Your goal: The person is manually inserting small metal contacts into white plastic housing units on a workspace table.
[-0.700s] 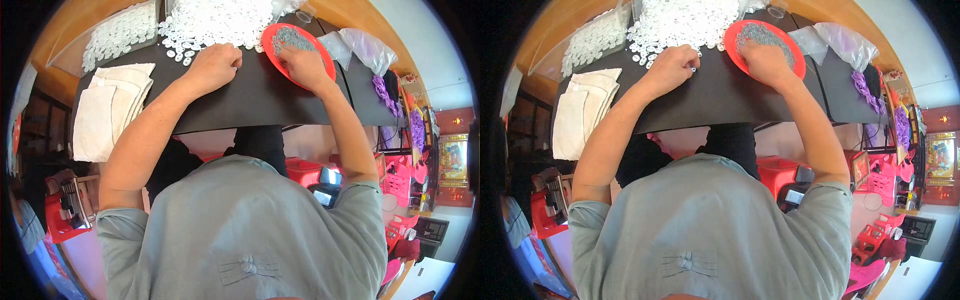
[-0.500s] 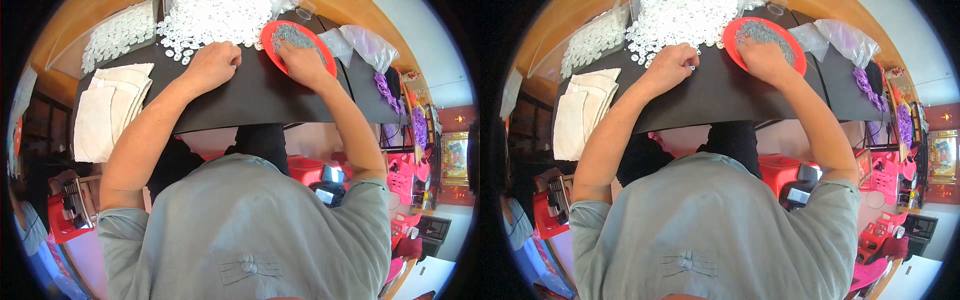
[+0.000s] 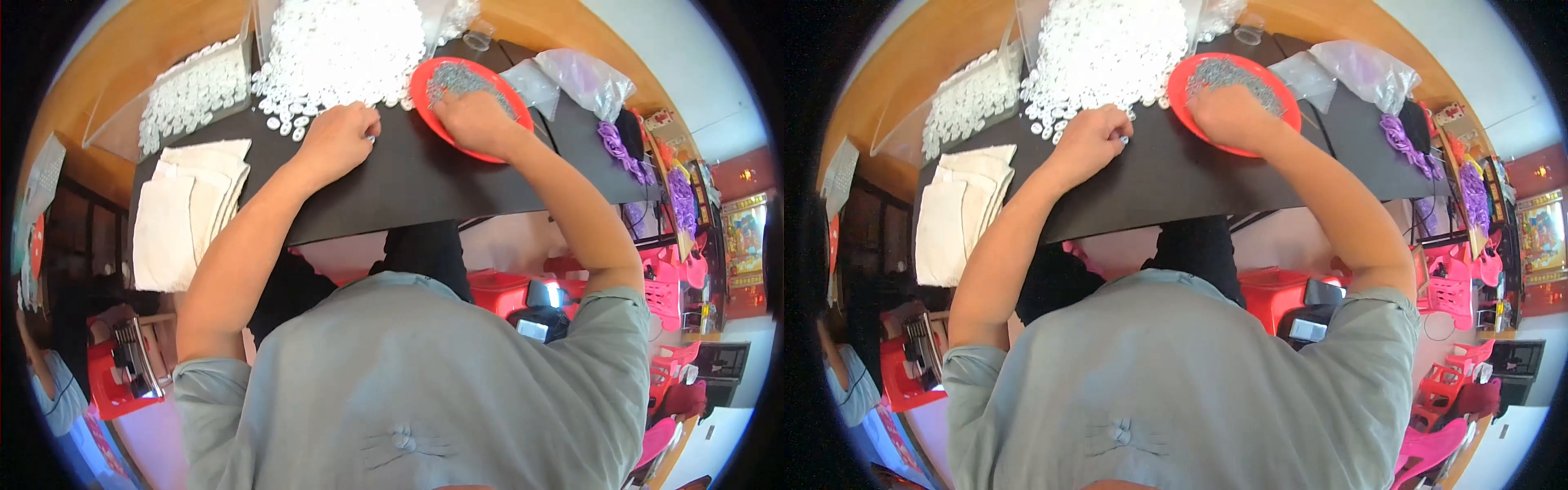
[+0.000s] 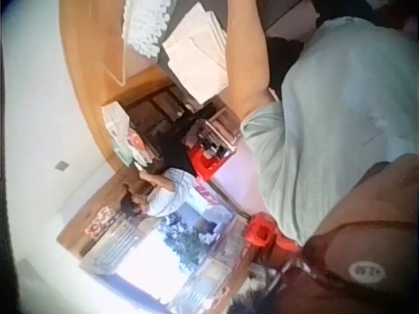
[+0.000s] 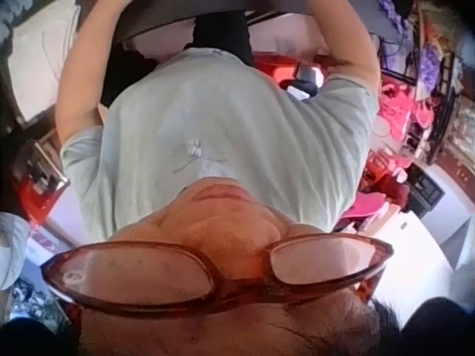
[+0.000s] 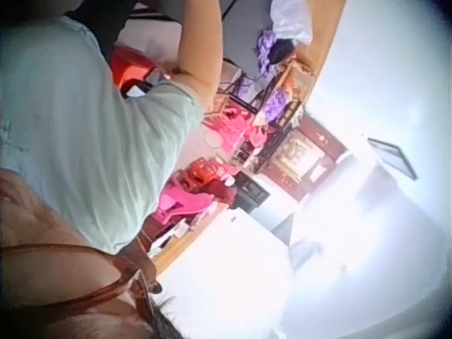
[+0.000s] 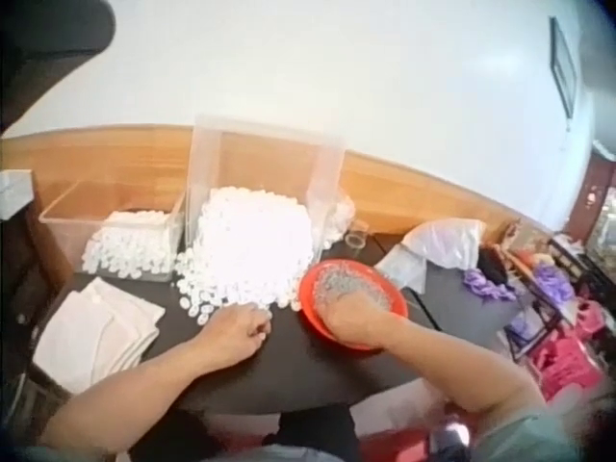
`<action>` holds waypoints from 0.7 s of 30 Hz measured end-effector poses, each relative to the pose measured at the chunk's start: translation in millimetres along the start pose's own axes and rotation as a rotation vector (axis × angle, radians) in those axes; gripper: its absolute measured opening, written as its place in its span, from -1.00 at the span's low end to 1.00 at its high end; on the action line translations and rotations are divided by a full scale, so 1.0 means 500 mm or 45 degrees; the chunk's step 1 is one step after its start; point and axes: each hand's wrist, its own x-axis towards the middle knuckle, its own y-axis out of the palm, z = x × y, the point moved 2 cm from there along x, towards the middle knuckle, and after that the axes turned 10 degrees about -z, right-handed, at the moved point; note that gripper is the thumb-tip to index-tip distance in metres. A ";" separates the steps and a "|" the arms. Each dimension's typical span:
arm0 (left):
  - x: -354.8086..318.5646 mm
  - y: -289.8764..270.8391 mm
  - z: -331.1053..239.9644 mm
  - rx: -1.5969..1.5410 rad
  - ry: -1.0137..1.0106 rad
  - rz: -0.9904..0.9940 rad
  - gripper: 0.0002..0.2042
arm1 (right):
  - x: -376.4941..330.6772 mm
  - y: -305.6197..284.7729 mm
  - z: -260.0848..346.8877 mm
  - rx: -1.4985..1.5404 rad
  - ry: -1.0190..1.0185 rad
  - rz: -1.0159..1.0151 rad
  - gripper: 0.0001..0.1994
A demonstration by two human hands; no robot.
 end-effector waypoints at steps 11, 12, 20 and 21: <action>0.011 -0.018 -0.010 -0.240 -0.068 -0.179 -0.87 | -0.040 -0.007 -0.052 0.514 0.566 -0.070 -0.89; 0.014 -0.016 -0.007 -0.230 -0.071 -0.174 -0.87 | -0.041 -0.011 -0.061 0.676 0.596 -0.273 -0.89; 0.067 -0.005 -0.102 -0.759 -0.536 0.122 -0.88 | -0.059 -0.028 -0.061 0.962 0.770 -0.438 -0.88; 0.081 0.011 -0.106 -0.800 -0.605 0.103 -0.86 | -0.062 -0.030 -0.056 0.922 0.716 -0.482 -0.89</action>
